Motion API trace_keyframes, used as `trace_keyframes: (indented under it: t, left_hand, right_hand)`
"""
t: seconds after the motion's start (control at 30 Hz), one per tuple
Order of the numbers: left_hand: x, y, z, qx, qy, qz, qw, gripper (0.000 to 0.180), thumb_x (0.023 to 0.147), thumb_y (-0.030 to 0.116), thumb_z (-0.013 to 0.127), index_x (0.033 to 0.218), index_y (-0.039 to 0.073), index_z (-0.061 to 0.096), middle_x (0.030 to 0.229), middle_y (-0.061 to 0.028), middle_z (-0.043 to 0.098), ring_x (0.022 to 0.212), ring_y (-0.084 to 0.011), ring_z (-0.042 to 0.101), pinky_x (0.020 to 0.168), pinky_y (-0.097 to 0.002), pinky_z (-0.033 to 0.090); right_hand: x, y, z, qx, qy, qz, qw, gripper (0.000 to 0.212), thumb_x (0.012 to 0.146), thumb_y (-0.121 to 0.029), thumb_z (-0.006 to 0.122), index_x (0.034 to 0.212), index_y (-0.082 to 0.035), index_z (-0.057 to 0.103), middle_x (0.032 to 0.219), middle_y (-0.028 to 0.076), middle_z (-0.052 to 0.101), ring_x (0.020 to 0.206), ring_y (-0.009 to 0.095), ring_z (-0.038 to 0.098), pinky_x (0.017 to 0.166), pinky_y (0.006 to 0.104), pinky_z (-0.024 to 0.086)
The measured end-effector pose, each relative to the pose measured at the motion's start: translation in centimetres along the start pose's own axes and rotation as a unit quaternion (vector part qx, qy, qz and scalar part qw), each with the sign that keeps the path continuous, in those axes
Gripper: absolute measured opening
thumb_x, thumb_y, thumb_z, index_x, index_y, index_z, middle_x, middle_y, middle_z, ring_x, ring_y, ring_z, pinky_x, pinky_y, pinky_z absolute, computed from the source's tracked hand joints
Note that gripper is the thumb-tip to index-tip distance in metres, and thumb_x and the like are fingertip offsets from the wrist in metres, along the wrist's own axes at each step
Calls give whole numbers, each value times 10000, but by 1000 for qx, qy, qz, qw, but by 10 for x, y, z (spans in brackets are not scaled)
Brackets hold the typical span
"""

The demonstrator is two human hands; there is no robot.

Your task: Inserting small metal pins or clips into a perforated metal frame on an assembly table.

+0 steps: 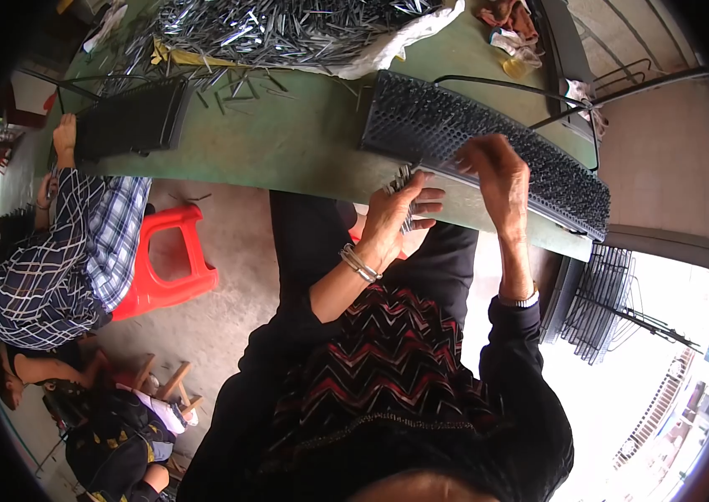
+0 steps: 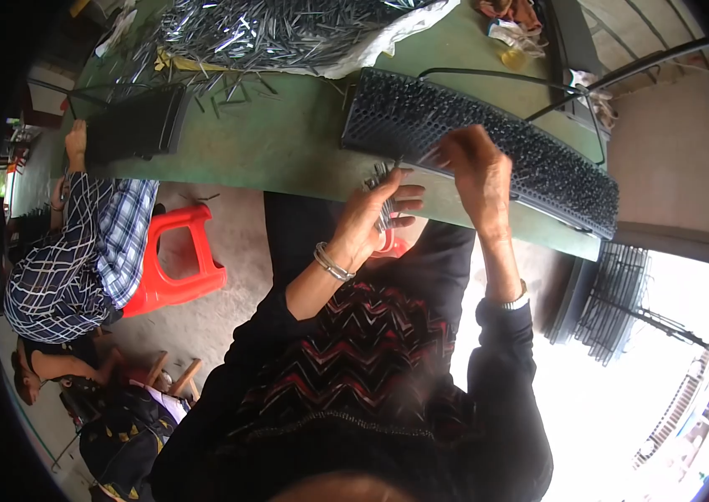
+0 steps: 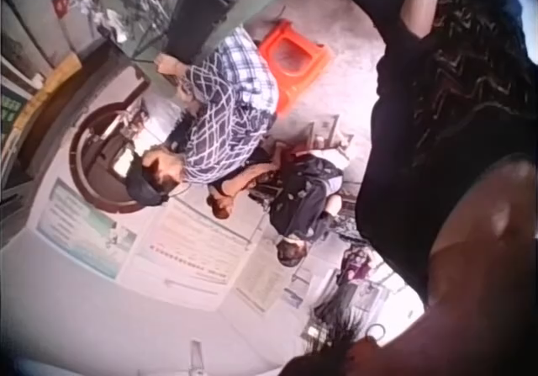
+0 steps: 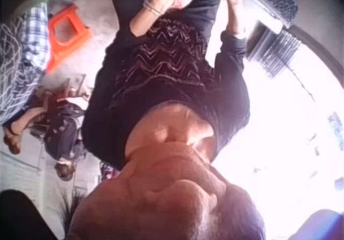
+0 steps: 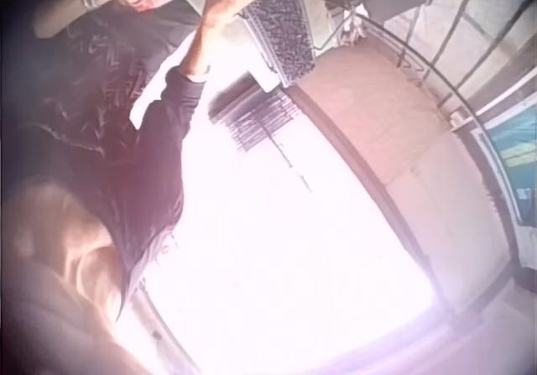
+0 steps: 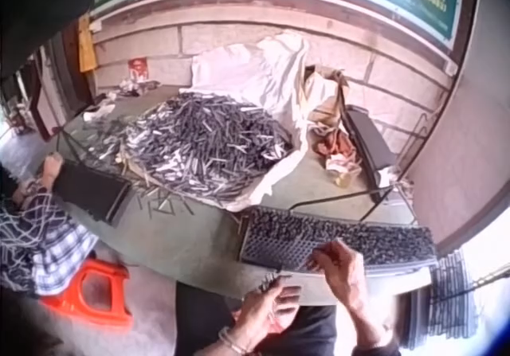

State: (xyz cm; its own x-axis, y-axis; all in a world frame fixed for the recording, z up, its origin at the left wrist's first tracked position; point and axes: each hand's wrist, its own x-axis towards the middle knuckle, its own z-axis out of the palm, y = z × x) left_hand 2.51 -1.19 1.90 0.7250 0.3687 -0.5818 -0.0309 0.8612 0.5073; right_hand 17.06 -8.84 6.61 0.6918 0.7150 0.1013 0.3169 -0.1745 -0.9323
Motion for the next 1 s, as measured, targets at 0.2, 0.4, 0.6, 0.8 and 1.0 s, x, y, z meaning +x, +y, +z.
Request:
trace_keyframes:
  t: [0.2, 0.4, 0.6, 0.8, 1.0]
  left_hand:
    - [11, 1, 17, 28, -47, -2, 999, 262, 901, 244, 602, 1077, 49, 600, 882, -126, 665, 730, -193, 648, 602, -311, 543]
    - [30, -17, 9, -59, -46, -21, 997, 159, 908, 164, 570, 986, 26, 591, 868, -142, 650, 710, -211, 641, 633, -358, 561]
    - [26, -13, 6, -56, -24, -17, 998, 189, 900, 171, 585, 1011, 18, 590, 790, -88, 609, 673, -189, 621, 608, -342, 543]
    - [19, -8, 7, -67, -40, -38, 996, 241, 901, 195, 601, 1059, 13, 586, 730, -22, 526, 589, -99, 476, 519, -234, 398]
    - [16, -11, 5, -76, -67, -43, 994, 241, 905, 189, 599, 1077, 23, 572, 674, 11, 460, 554, -77, 367, 494, -228, 330]
  right_hand:
    - [24, 11, 10, -38, 126, -35, 991, 95, 890, -59, 551, 931, 8, 604, 768, 76, 677, 704, 106, 642, 655, 233, 509]
    - [34, 28, 13, -143, 131, -77, 978, 86, 884, -82, 553, 926, -27, 605, 750, 67, 688, 697, 105, 656, 650, 241, 506]
    - [34, 22, 16, -159, 132, -85, 975, 73, 879, -78, 570, 925, -28, 597, 748, 69, 680, 715, 127, 671, 637, 240, 502]
    - [36, 27, 17, -233, 104, -110, 960, 55, 846, -68, 615, 897, -48, 614, 741, 63, 624, 652, 160, 639, 595, 284, 489]
    - [36, 31, 20, -324, 117, -169, 923, 100, 814, -123, 669, 912, -121, 688, 864, 55, 578, 720, 226, 603, 604, 328, 482]
